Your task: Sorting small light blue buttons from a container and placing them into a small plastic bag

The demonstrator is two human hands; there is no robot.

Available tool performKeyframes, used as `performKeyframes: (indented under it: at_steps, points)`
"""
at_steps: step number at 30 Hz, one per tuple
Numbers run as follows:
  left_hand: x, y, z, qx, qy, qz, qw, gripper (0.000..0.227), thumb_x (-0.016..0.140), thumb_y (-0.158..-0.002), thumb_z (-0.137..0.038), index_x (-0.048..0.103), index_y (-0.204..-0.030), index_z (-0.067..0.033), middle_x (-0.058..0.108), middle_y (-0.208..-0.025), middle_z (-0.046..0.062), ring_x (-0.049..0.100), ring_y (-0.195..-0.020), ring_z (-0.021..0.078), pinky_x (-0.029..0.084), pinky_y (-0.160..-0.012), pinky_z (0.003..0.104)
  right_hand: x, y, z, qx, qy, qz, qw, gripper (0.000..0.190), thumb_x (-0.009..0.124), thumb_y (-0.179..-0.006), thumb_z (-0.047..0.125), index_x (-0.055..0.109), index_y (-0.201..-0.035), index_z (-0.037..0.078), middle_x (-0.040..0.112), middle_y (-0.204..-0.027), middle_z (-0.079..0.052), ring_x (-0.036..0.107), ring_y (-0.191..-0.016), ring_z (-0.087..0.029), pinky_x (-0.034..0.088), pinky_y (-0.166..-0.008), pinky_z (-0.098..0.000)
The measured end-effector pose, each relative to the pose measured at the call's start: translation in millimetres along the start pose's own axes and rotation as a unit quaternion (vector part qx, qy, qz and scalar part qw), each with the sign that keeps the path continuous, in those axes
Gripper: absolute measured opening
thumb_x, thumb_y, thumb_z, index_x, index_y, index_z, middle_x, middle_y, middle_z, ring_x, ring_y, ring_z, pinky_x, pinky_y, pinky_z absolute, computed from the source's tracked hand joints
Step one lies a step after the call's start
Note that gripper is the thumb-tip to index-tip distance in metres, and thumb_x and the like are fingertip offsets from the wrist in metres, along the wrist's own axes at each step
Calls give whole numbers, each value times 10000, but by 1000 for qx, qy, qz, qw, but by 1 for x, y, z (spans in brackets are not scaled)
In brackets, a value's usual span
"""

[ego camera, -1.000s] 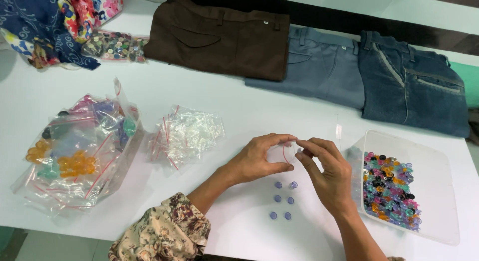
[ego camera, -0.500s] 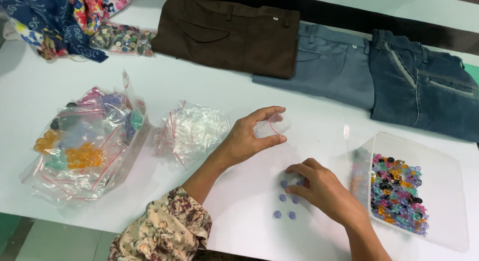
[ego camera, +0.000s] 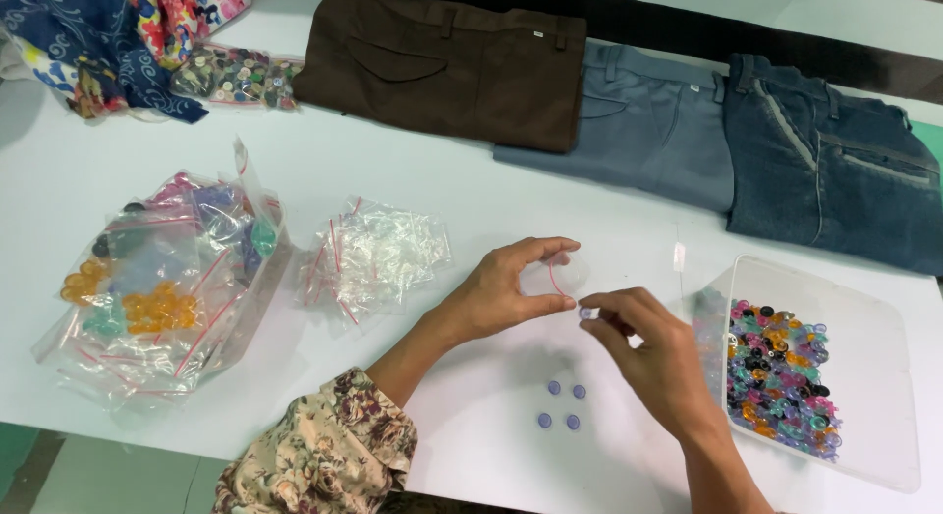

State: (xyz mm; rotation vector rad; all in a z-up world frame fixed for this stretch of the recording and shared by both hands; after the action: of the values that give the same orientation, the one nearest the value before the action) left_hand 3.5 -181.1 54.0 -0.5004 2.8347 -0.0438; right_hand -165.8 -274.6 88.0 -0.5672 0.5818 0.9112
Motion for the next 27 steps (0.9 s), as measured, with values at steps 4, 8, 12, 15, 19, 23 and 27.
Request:
performKeyframes:
  at_steps: [4, 8, 12, 15, 19, 23, 27]
  points:
    - [12, -1, 7, 37, -1, 14, 999, 627, 814, -798, -268, 582, -1374, -180, 664, -1342, 44, 642, -1243, 148, 494, -1035, 307, -10, 2, 1, -18, 53, -83, 995, 185, 766, -889, 95, 752, -1074, 99, 729, -998, -25, 646, -744, -112, 534, -703, -237]
    - [19, 1, 7, 34, -25, 43, 998, 632, 807, -803, -284, 572, -1386, -218, 678, -1291, 67, 647, -1243, 174, 505, -1008, 315, -7, 2, -2, -16, 32, -80, 996, 219, 754, -894, 83, 758, -1112, 94, 704, -1023, -36, 672, -758, -122, 552, -717, -242]
    - [20, 1, 8, 33, -27, 45, 998, 627, 809, -800, -288, 577, -1380, -232, 680, -1274, 61, 652, -1255, 185, 519, -972, 310, -6, 3, -5, -29, 25, -86, 996, 250, 753, -898, 76, 755, -1149, 77, 686, -1025, -48, 648, -755, -127, 538, -712, -246]
    - [20, 1, 7, 30, -36, 52, 998, 630, 799, -806, -296, 568, -1389, -237, 677, -1287, 57, 642, -1256, 175, 550, -803, 281, -7, 4, -7, -24, 30, -94, 995, 230, 742, -912, 99, 758, -1141, 83, 692, -1057, -63, 677, -775, -128, 561, -734, -235]
    - [21, 2, 3, 11, -42, 68, 997, 636, 785, -802, -322, 567, -1394, -235, 679, -1295, 58, 627, -1268, 169, 542, -772, 281, -8, 4, -1, -32, 16, -98, 995, 232, 748, -911, 97, 754, -1143, 88, 665, -1085, -59, 660, -799, -125, 532, -722, -258]
    - [15, 1, 3, 19, -18, 52, 998, 621, 802, -812, -299, 587, -1388, -214, 671, -1192, 9, 623, -1148, 148, 520, -910, 290, -12, 5, 10, -51, 29, -83, 995, 180, 761, -896, 93, 763, -1076, 97, 695, -1056, -43, 657, -763, -108, 515, -696, -249]
    - [-1, -1, 3, 5, 5, 3, 1000, 629, 806, -803, -337, 595, -1384, -220, 680, -1184, -8, 635, -1126, 105, 459, -964, 278, -6, 4, -2, 83, 60, 95, 990, 189, 751, -873, 248, 804, -1030, 157, 743, -1022, 23, 623, -680, -142, 507, -689, -291]
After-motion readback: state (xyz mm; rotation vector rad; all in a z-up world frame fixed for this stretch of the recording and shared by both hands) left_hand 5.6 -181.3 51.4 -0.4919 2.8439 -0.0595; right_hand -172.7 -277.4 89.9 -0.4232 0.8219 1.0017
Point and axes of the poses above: each hand's wrist, its own y-axis away from the middle knuckle, its own x-axis out of the palm, z = x × y, the point moved 4 cm from there along -y, towards the middle knuckle
